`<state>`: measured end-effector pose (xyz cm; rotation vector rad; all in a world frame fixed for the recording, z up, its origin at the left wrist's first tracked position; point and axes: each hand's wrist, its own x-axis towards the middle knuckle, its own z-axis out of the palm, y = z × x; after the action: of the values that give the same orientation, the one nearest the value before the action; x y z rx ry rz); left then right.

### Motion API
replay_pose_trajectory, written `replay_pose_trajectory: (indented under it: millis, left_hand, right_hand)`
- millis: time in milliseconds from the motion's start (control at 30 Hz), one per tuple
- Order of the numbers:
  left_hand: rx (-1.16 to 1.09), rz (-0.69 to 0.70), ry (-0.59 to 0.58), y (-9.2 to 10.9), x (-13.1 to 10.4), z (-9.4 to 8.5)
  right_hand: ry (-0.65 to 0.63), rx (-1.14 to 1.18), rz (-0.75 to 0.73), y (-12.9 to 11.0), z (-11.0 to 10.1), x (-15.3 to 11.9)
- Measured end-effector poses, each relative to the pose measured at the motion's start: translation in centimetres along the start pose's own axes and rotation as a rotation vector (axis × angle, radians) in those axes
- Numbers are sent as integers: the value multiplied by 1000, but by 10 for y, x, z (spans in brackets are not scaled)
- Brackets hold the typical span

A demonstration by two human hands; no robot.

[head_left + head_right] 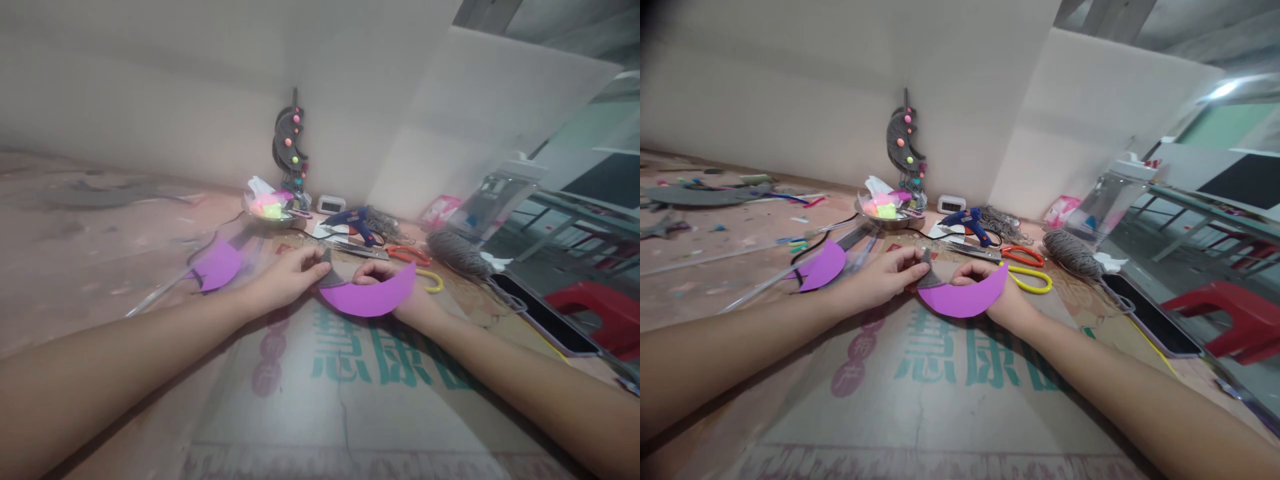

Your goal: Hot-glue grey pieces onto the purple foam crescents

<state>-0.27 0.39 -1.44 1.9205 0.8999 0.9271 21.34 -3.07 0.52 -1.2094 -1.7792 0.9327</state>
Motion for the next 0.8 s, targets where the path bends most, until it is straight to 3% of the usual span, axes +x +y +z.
replay_pose_trajectory:
  millis: [267, 367, 567, 700, 800]
  left_hand:
    - [9, 9, 2, 3, -1, 0]
    - [9, 4, 12, 2, -1, 1]
    - [17, 5, 21, 4, -1, 1]
    - [18, -8, 4, 4, 0, 0]
    - [10, 0, 9, 1, 0, 0]
  right_hand:
    - [0, -88, -56, 0, -1, 0]
    - [15, -22, -57, -2, -4, -1]
    - [240, -136, -113, -8, -5, -1]
    - [236, -192, -104, -8, -5, -1]
    - [278, -228, -192, -2, -7, 1]
